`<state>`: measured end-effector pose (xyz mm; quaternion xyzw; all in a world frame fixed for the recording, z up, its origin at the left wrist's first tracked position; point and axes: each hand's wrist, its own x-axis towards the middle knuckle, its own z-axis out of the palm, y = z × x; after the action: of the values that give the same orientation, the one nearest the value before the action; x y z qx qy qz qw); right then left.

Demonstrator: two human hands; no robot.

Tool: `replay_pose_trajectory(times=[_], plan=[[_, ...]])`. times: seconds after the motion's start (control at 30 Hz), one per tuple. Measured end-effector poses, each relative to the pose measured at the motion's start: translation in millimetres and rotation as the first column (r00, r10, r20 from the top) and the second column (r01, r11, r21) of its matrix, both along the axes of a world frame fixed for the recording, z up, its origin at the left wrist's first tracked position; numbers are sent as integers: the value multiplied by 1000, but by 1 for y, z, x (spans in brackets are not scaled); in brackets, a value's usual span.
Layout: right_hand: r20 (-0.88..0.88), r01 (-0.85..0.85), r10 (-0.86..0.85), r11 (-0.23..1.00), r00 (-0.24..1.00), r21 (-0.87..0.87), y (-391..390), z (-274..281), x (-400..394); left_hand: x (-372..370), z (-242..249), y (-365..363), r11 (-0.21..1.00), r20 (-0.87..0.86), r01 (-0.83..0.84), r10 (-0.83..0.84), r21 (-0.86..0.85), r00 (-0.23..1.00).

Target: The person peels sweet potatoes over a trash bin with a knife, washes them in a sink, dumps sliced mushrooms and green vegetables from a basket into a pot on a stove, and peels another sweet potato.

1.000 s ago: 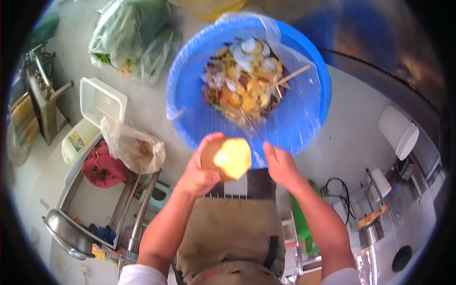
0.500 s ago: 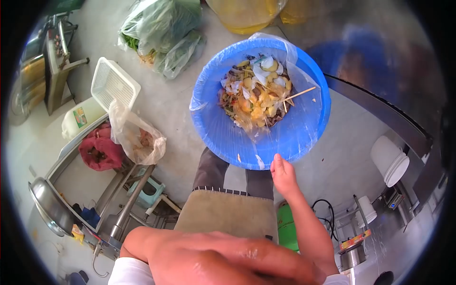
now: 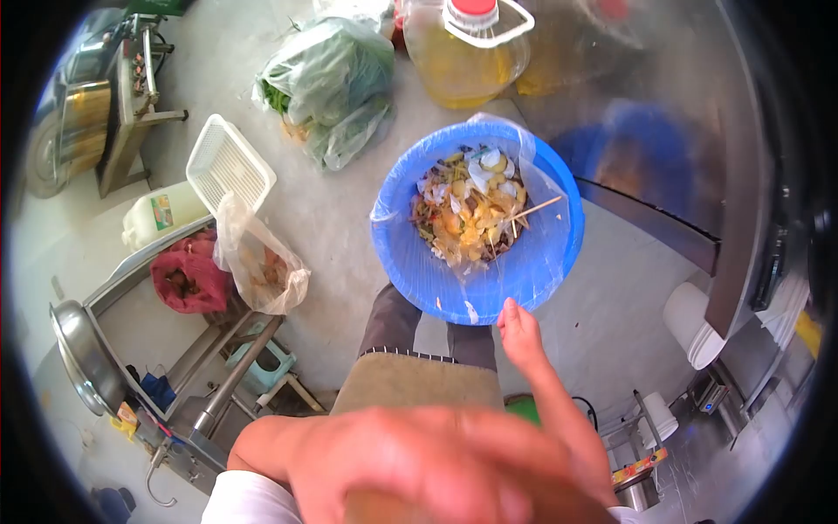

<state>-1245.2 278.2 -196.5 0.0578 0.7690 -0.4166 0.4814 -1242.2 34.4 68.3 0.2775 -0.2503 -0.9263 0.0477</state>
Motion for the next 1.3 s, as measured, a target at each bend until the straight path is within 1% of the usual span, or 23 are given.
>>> replay_pose_trajectory(times=[0.07,0.1,0.13,0.17,0.2,0.23,0.27,0.37,0.4,0.47,0.5,0.53,0.57,0.67,0.77,0.87,0.97,1.07,1.17,1.3], plan=[[-11,-18,19,999,1000,41,8,-9,10,13,-20,-27,966,-57,210,-221,-151,974],[-31,5,-6,1000,1000,-15,23,-20,30,13,-27,-36,920,-79,301,-329,-250,941],[-48,27,-30,997,998,-73,39,-32,51,18,-34,-36,940,-107,263,-290,-217,951],[-48,39,-47,985,998,-166,20,4,36,27,-38,-33,957,-137,223,-251,-187,958],[-41,50,-63,965,997,-259,-1,43,20,36,-33,-34,949,-36,249,-261,-192,965],[-156,-52,9,960,988,-274,-20,82,9,44,-27,-35,943,65,269,-261,-194,963],[65,11,-2,991,998,-132,-35,128,-6,54,-24,-35,928,107,287,-269,-235,957],[26,233,-241,897,970,-375,-70,207,-8,74,-1,-34,882,190,318,-265,-349,945],[4,206,-224,891,975,-405,-76,232,-6,81,10,-33,866,212,326,-261,-380,942],[-46,153,-197,869,979,-471,-91,271,-7,92,28,-33,780,187,352,-298,-517,936],[-110,53,-113,895,987,-443,-94,280,-6,91,37,-37,727,181,359,-315,-585,932],[22,120,-122,899,992,-421,-95,295,-7,90,55,-37,784,135,327,-303,-527,943],[157,182,-130,904,979,-387,-95,311,-8,89,64,-38,793,105,313,-305,-522,947],[184,210,-135,847,973,-489,-103,353,-8,92,75,-37,808,27,277,-309,-520,951],[174,226,-158,836,972,-501,-105,379,-5,90,108,-45,741,-6,289,-368,-606,930],[192,243,-166,825,967,-511,-101,385,-1,91,106,-46,775,-62,301,-400,-556,915],[223,285,-194,799,955,-529,-101,388,3,91,113,-53,752,-94,319,-449,-577,889],[231,323,-230,767,945,-555,-108,398,7,88,107,-56,730,-127,318,-483,-605,866],[100,279,-267,805,958,-523,-114,411,10,84,119,-62,691,-125,309,-501,-654,856],[63,259,-268,805,961,-534,-118,415,9,80,116,-69,696,-174,297,-520,-654,836]])
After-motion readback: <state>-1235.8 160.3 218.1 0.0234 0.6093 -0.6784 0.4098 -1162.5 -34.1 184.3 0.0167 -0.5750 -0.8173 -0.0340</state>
